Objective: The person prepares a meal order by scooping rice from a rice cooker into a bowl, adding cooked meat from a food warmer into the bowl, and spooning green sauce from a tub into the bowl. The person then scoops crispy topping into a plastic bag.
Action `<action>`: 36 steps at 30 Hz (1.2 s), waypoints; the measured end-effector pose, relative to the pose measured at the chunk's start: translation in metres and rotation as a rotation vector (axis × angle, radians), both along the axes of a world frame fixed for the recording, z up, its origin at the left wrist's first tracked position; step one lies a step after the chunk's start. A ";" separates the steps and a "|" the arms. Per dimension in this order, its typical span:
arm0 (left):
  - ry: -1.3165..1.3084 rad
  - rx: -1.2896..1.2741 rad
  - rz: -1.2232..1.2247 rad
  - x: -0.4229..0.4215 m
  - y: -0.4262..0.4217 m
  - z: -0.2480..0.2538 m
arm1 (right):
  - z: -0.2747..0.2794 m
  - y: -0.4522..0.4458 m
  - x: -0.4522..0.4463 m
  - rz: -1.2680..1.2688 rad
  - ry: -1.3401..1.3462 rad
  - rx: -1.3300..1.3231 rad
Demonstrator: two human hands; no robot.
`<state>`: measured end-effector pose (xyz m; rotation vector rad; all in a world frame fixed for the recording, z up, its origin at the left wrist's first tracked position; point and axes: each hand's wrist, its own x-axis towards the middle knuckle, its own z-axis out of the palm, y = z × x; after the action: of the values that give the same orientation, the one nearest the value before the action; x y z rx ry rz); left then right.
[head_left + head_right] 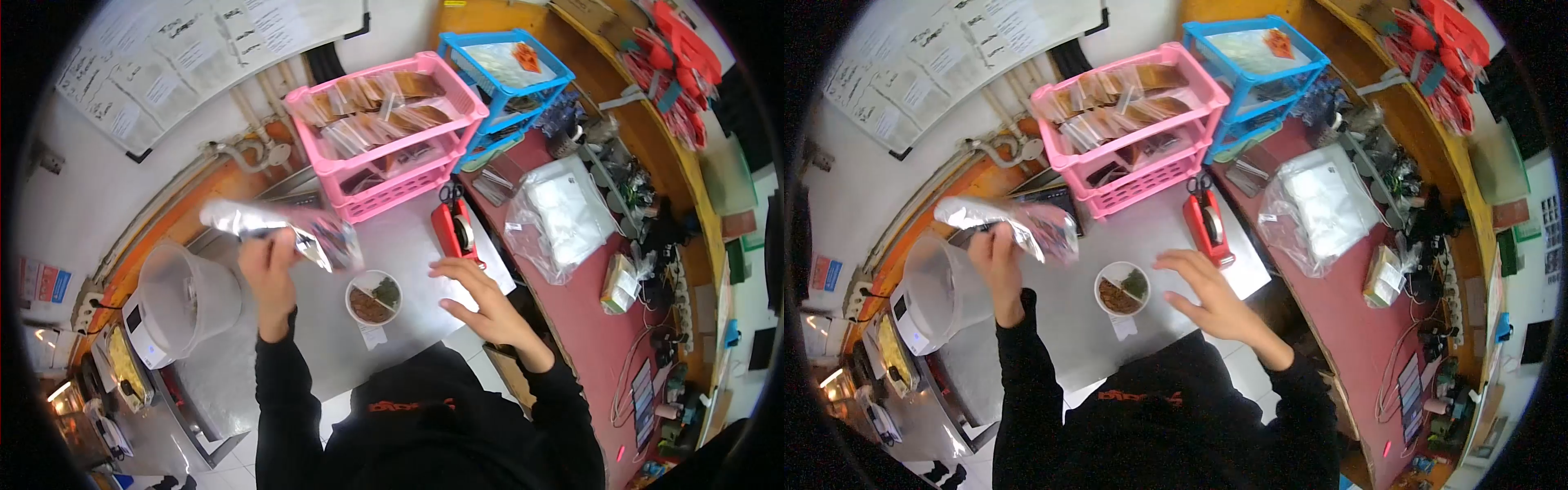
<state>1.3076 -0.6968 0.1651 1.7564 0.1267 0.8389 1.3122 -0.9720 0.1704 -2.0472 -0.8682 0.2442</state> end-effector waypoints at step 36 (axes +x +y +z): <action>0.477 -0.448 -0.653 0.072 -0.171 -0.185 | -0.116 -0.045 0.091 -0.235 0.409 -0.141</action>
<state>1.3800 -0.8673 -0.0199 1.4024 0.0420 -0.0902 1.4029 -1.0174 0.0543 -2.1019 -0.3653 0.5828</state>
